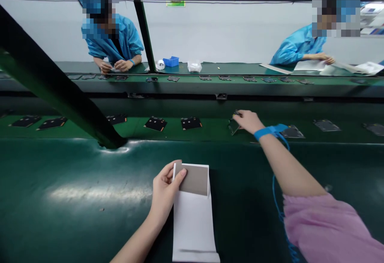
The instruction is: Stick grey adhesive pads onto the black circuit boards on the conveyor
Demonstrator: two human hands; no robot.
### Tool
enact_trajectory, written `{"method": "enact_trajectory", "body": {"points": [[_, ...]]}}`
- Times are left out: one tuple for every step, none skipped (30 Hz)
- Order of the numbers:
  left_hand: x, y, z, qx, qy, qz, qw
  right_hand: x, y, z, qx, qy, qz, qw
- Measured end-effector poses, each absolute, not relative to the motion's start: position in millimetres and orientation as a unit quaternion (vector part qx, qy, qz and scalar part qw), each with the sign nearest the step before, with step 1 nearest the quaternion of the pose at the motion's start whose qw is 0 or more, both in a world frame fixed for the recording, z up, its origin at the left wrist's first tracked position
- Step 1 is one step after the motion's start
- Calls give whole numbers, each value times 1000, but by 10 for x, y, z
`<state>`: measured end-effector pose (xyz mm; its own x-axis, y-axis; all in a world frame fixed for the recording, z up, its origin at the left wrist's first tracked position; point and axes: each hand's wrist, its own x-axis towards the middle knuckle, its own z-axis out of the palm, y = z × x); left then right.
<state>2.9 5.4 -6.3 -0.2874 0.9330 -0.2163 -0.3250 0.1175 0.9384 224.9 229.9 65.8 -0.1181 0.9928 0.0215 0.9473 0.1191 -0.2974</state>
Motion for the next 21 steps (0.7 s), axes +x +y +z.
{"method": "enact_trajectory", "body": {"points": [[28,55,-58,289,535,602,518,2367,2268,674,-671,-724,100,126],[29,54,-53,293,536,603,513,2445,2219,681,-687,-706,92,145],[31,50,-48,299,537,602,510,2474,2146,680,-699,-691,81,163],[35,46,-45,303,537,602,508,2452,2045,672,-702,-685,70,181],[40,40,-42,308,536,600,508,2380,1915,659,-690,-691,71,201],[44,34,-40,312,535,597,509,2268,1758,642,-662,-711,91,219],[49,29,-38,316,534,596,509,2126,1583,623,-626,-735,122,229],[53,25,-37,320,533,596,509,1972,1401,605,-547,-776,195,247],[56,23,-35,323,531,597,507,1821,1225,587,-469,-806,267,242],[58,21,-34,326,529,599,505,1687,1068,571,-430,-811,321,233],[59,19,-33,328,527,602,503,1579,938,556,-405,-807,364,227],[59,19,-31,330,526,603,501,1503,843,542,-400,-799,392,220],[59,18,-30,332,525,602,501,1459,783,527,-407,-788,409,217],[59,18,-27,335,525,601,501,1440,754,512,-417,-778,418,217],[59,17,-25,338,525,599,502,1441,749,498,-426,-770,422,216],[60,17,-21,342,525,596,502,1452,761,485,-432,-766,425,215],[61,17,-17,347,524,594,502,1465,779,475,-436,-763,428,213],[62,17,-13,353,523,591,502,1475,798,467,-437,-761,431,210],[64,18,-10,357,522,589,503,1479,811,462,-436,-762,433,205],[65,19,-8,361,522,587,504,1477,816,459,-433,-764,434,201],[65,20,-9,363,522,584,505,1470,814,460,-429,-768,432,200]]}}
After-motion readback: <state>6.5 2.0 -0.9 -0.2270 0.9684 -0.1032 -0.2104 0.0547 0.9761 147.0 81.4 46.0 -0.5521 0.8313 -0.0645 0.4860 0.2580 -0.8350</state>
